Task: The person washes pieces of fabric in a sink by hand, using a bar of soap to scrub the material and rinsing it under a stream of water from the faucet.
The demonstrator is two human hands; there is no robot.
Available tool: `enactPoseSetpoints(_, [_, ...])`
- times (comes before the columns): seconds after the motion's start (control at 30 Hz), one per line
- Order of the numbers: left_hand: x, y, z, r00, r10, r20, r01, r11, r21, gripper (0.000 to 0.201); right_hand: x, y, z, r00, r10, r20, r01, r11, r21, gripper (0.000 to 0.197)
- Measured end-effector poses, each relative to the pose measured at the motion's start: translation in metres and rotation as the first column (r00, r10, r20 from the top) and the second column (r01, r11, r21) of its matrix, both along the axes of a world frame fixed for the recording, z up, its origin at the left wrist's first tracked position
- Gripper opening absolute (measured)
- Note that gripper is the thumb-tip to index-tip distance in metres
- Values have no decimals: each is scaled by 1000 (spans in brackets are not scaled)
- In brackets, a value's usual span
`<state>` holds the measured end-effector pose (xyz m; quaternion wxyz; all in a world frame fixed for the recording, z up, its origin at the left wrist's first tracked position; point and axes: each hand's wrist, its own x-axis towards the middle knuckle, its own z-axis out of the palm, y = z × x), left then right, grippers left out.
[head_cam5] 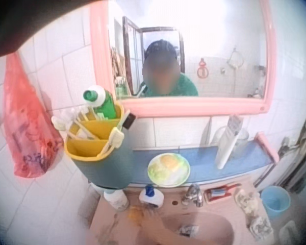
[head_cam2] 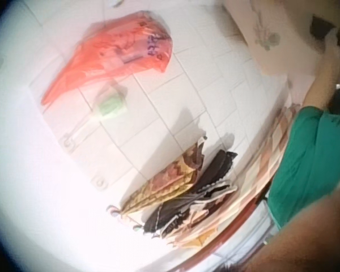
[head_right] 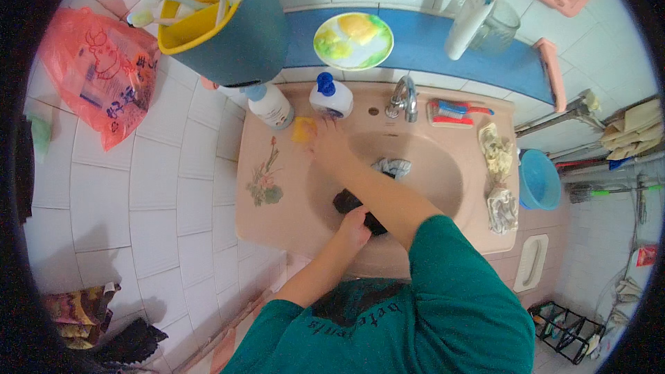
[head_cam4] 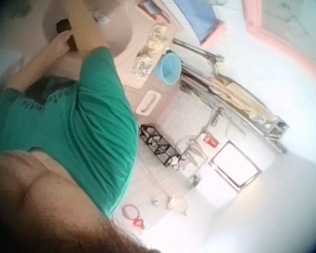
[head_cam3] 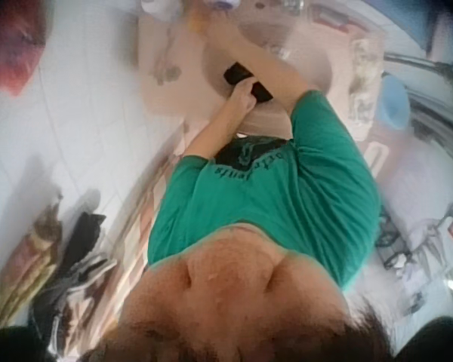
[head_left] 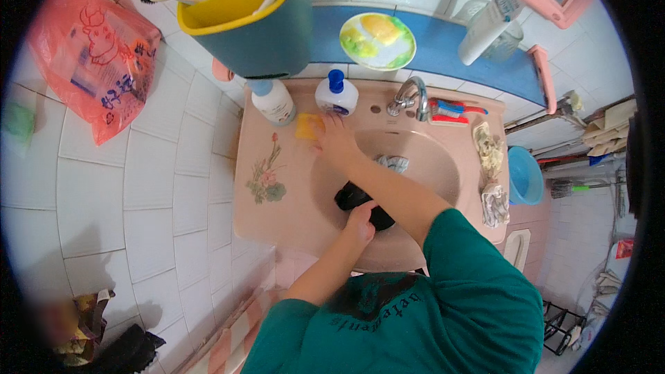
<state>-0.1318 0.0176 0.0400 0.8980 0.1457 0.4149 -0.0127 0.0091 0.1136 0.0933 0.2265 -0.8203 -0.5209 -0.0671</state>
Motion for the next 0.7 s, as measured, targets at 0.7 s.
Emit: enactPoseSetpoints(0.7, [17, 21, 5, 977, -103, -188, 70, 982, -176, 27, 91, -45, 251, 997, 10, 75, -27, 971, 236, 65])
